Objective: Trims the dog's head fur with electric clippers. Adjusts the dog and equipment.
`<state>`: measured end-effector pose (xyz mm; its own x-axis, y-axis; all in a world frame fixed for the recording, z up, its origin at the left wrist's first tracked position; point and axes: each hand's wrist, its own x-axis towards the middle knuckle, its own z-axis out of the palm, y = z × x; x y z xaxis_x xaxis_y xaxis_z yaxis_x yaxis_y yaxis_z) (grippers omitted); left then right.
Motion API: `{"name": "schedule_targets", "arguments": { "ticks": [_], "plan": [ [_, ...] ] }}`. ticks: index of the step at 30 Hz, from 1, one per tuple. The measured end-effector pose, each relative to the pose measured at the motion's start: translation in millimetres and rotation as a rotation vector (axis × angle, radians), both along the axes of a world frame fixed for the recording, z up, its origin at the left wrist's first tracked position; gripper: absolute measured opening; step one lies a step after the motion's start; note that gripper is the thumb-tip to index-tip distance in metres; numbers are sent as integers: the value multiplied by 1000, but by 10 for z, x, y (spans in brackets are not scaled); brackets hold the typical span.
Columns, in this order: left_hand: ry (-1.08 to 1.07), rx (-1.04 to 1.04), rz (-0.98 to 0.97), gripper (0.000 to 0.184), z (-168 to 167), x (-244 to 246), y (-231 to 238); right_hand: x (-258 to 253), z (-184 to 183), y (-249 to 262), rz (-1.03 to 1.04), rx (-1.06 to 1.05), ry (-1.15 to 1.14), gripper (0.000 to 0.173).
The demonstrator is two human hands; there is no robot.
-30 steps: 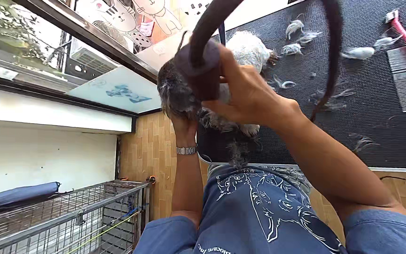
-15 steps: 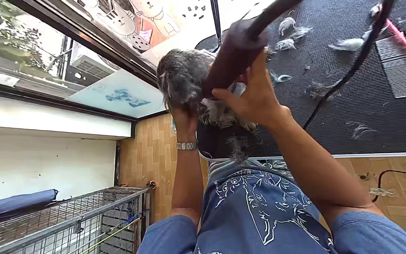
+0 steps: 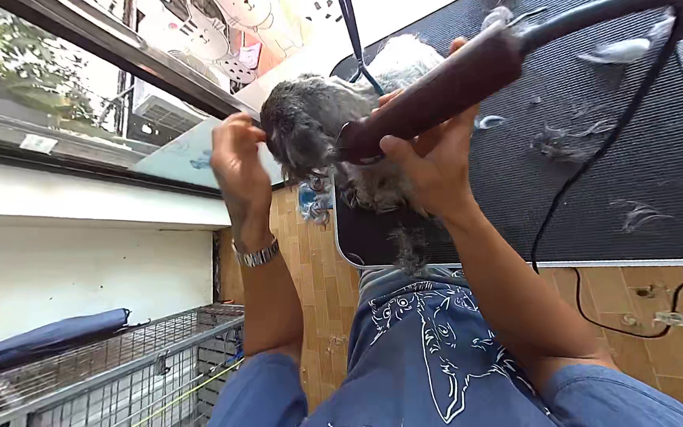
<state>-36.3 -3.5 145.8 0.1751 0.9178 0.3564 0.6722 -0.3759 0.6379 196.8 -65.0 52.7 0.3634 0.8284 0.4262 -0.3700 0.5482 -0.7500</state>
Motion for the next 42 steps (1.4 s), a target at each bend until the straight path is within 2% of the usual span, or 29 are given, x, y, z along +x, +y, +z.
{"name": "schedule_targets", "arguments": {
  "ticks": [3,5,7,11,14,17,19,22,25,29,34,39,42],
  "plan": [
    [250,-110,-83,58,92,177,139,85,-5,-28,-56,-54,-2,100],
    [250,-149,-78,55,44,232,38,176,-32,-66,-133,-61,21,96],
    [179,-135,-8,50,-110,200,-145,247,-53,-83,-182,-25,90,95],
    [25,-62,-22,48,-490,96,-453,313,-53,-107,-170,4,120,91],
    [-20,15,-47,37,-577,111,-404,275,-22,-132,-137,20,146,90],
    [-74,126,-195,16,-540,106,-187,192,11,-117,-126,-1,130,90],
    [-155,71,-330,12,-448,50,-64,143,25,-109,-150,-18,137,87],
    [-412,-111,-441,16,-346,4,25,74,65,-129,-199,2,221,80],
    [-548,-221,-414,24,-332,1,-18,-19,62,-170,-226,7,197,78],
    [-597,-275,-376,30,-356,-32,-54,-157,115,-184,-224,56,182,79],
    [-550,-197,-373,29,-371,-14,-50,-251,327,-107,-200,132,70,80],
    [-493,-134,-404,26,-398,-10,-23,-113,504,-79,-107,187,-315,39],
    [-503,-125,-407,24,-422,-13,-4,-16,570,-90,-54,162,-456,33]
  ]
}}
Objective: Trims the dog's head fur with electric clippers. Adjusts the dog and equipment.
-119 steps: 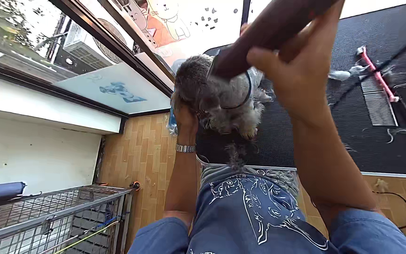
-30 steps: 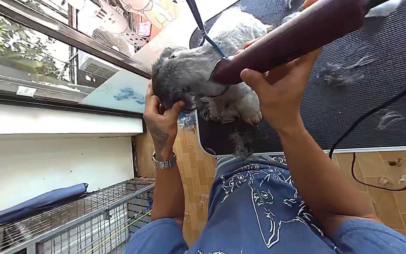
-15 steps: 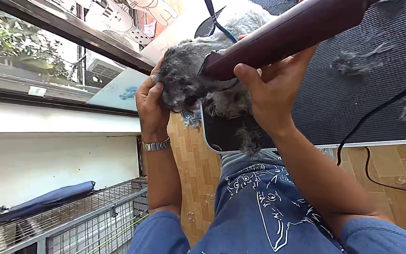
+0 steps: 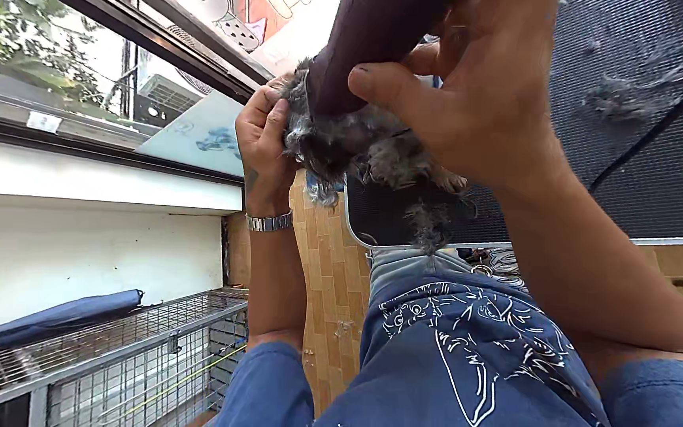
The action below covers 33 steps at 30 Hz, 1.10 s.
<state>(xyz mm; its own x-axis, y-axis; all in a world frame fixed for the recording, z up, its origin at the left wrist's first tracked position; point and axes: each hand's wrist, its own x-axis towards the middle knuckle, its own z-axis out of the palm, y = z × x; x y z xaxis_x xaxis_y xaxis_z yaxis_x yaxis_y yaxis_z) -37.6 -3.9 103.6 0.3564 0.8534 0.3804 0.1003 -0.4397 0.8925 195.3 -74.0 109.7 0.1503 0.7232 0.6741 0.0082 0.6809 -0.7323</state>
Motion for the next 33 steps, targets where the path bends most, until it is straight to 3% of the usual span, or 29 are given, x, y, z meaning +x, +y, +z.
{"name": "schedule_targets", "arguments": {
  "ticks": [4,9,16,22,29,33],
  "plan": [
    [-18,13,-10,25,11,28,-10,66,14,-39,47,-15,-103,38],
    [-6,22,-7,26,35,41,7,95,81,28,-21,63,-19,26],
    [17,41,-4,23,9,28,32,106,34,-17,147,31,-231,50],
    [56,75,-11,23,46,29,34,201,106,10,54,96,-98,30],
    [65,76,14,22,65,37,22,181,46,60,240,85,-208,63],
    [54,96,16,22,33,30,17,345,77,99,273,36,-138,45]
  ]
}}
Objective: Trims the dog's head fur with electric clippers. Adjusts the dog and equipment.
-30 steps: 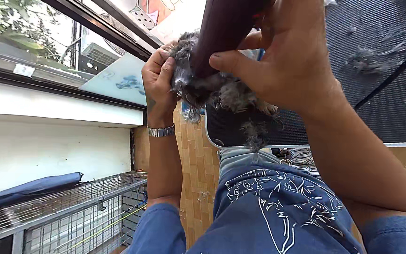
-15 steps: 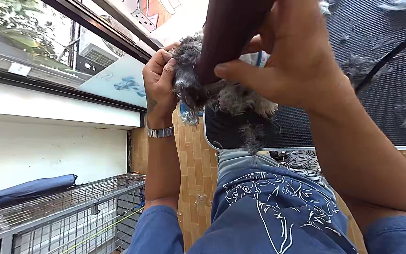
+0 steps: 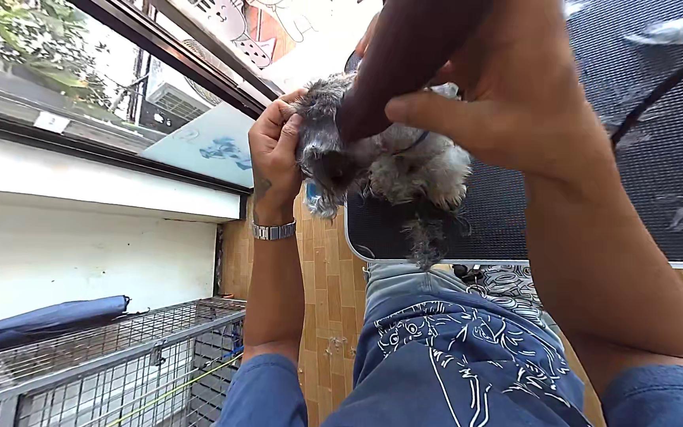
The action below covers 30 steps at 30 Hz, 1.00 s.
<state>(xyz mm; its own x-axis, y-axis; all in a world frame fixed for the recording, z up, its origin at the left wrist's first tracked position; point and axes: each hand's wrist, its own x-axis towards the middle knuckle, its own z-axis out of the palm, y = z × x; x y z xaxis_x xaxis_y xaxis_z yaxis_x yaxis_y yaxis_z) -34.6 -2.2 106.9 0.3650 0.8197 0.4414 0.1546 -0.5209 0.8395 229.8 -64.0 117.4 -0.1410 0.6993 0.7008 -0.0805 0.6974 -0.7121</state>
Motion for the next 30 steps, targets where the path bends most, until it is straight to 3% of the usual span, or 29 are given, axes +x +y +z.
{"name": "schedule_targets", "arguments": {
  "ticks": [4,10,15,21,26,30],
  "plan": [
    [-7,-2,11,22,6,16,3,11,22,89,-47,34,145,35],
    [-24,28,39,24,-29,33,40,-157,-70,98,-42,60,79,67],
    [-26,31,72,21,-101,4,107,-122,-110,19,1,7,-56,78],
    [-29,32,56,21,-95,26,113,-105,-55,66,-149,115,163,58],
    [-56,-8,65,21,-91,33,126,-237,-59,90,-229,212,-29,65],
    [-37,-1,82,23,-104,25,97,-184,-40,48,-197,145,-122,67]
  ]
}}
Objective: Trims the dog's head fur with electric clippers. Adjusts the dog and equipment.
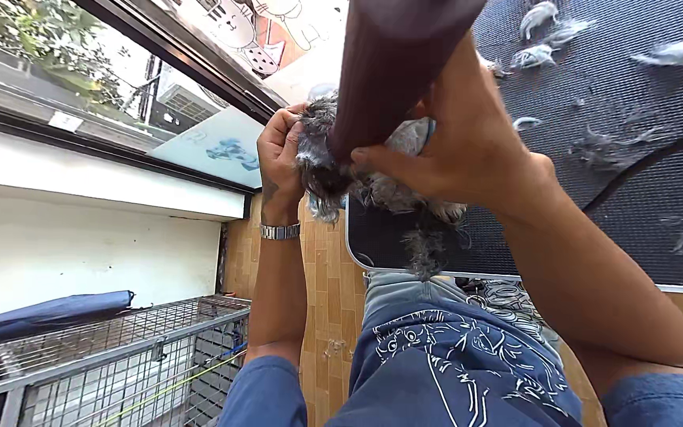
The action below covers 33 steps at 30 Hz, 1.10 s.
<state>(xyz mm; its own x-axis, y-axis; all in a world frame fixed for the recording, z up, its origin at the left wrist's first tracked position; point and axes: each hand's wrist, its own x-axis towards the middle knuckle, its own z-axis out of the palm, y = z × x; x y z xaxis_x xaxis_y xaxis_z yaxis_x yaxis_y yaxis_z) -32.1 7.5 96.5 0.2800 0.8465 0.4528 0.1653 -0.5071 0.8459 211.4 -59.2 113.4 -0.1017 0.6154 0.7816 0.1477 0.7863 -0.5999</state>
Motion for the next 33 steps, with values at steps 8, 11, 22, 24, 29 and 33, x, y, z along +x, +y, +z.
{"name": "schedule_targets", "arguments": {
  "ticks": [8,11,22,24,29,33],
  "plan": [
    [-6,15,-43,19,-38,-9,106,2,-58,56,-58,55,366,73],
    [-8,15,-28,18,-60,20,122,-55,-103,77,-35,46,346,75],
    [-60,10,-27,20,-141,16,169,-31,-25,63,58,-132,233,76],
    [-59,25,-30,22,-150,7,176,-32,-22,84,6,-71,305,75],
    [-80,-17,-22,19,-156,-12,189,-111,19,169,-1,11,307,70],
    [-60,-6,-8,18,-169,-35,195,-156,5,173,31,-7,119,73]
  ]
}}
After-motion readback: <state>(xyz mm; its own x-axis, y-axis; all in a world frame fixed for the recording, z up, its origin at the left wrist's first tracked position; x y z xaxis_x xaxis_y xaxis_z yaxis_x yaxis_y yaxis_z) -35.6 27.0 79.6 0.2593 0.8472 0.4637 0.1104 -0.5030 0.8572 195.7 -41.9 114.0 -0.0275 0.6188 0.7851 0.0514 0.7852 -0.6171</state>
